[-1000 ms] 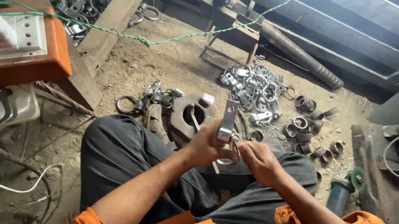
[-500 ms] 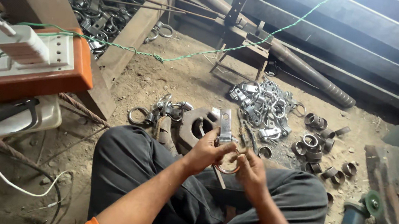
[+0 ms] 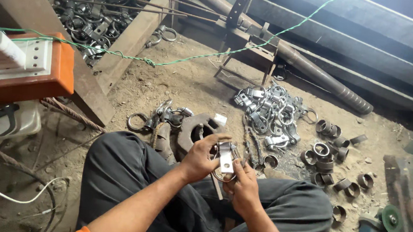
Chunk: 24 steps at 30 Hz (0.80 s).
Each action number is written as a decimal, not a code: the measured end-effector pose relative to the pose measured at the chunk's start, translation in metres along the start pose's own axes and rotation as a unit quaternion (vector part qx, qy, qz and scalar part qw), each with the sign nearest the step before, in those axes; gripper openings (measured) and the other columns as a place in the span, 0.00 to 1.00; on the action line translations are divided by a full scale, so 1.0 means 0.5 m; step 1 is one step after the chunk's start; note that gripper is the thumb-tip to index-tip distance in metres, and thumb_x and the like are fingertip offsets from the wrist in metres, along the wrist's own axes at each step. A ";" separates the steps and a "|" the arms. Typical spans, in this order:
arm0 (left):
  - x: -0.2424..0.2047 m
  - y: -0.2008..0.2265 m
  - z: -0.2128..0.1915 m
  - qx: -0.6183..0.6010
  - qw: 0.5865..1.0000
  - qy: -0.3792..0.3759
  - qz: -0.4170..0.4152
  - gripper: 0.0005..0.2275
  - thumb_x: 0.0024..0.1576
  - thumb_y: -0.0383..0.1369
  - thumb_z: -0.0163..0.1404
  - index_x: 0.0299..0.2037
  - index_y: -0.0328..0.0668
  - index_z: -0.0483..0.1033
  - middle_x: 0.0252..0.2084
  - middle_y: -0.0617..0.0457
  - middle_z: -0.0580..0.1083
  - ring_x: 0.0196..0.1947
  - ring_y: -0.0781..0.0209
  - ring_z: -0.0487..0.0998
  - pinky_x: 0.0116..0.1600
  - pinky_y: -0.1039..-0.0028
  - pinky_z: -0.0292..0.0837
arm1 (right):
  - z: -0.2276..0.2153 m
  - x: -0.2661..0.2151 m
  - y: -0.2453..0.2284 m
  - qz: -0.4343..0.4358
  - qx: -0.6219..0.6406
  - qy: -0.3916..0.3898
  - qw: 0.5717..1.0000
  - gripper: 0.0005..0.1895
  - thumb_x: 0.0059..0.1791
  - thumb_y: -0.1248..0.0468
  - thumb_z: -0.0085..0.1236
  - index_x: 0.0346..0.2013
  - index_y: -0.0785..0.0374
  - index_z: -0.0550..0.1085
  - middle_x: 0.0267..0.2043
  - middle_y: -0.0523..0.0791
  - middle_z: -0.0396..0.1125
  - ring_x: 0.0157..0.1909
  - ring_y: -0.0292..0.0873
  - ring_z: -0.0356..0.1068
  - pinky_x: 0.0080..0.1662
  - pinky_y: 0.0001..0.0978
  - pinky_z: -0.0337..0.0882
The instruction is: The person sits on the floor and assembles metal hardware components by hand. They pick up a metal ring and a flat metal piece, fit them together, and use a wrench to tighten the assembly. The person repeats this process with additional components from a pile on the floor.
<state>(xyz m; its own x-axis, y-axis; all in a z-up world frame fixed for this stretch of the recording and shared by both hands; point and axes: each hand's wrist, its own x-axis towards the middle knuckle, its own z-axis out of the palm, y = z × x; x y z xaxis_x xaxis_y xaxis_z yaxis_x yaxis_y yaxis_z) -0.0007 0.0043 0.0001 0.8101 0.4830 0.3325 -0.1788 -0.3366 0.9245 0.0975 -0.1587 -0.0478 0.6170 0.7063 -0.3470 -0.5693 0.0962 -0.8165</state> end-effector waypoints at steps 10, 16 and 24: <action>0.001 -0.107 0.029 -0.403 0.881 -0.036 -0.243 0.21 0.68 0.47 0.47 0.39 0.32 0.79 0.32 0.48 0.79 0.29 0.62 0.79 0.35 0.73 0.75 | -0.023 -0.001 -0.007 -0.043 -0.057 -0.066 0.995 0.15 0.58 0.56 0.46 0.37 0.65 0.69 0.20 0.45 0.66 0.15 0.33 0.55 0.21 0.26 0.58; 0.007 -0.081 0.032 -0.384 0.890 -0.003 -0.246 0.10 0.63 0.35 0.52 0.44 0.35 0.80 0.39 0.49 0.79 0.37 0.64 0.80 0.38 0.75 0.76 | -0.027 0.007 -0.012 -0.017 -0.039 -0.039 0.998 0.14 0.57 0.57 0.46 0.37 0.65 0.69 0.21 0.46 0.67 0.17 0.35 0.57 0.22 0.28 0.58; 0.007 -0.054 0.005 -0.183 0.980 -0.070 0.040 0.15 0.52 0.17 0.48 0.47 0.37 0.81 0.70 0.45 0.63 0.61 0.59 0.71 0.64 0.67 0.69 | -0.031 0.020 -0.015 -0.031 0.029 0.008 0.999 0.15 0.59 0.54 0.45 0.36 0.61 0.68 0.19 0.41 0.61 0.15 0.33 0.51 0.21 0.28 0.55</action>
<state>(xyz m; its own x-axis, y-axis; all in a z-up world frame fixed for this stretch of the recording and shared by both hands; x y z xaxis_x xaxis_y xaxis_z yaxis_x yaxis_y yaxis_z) 0.0082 0.0132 -0.0241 0.8488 0.3432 0.4021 -0.4128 -0.0451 0.9097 0.1163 -0.1631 -0.0522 0.6612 0.6859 -0.3041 -0.5597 0.1810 -0.8087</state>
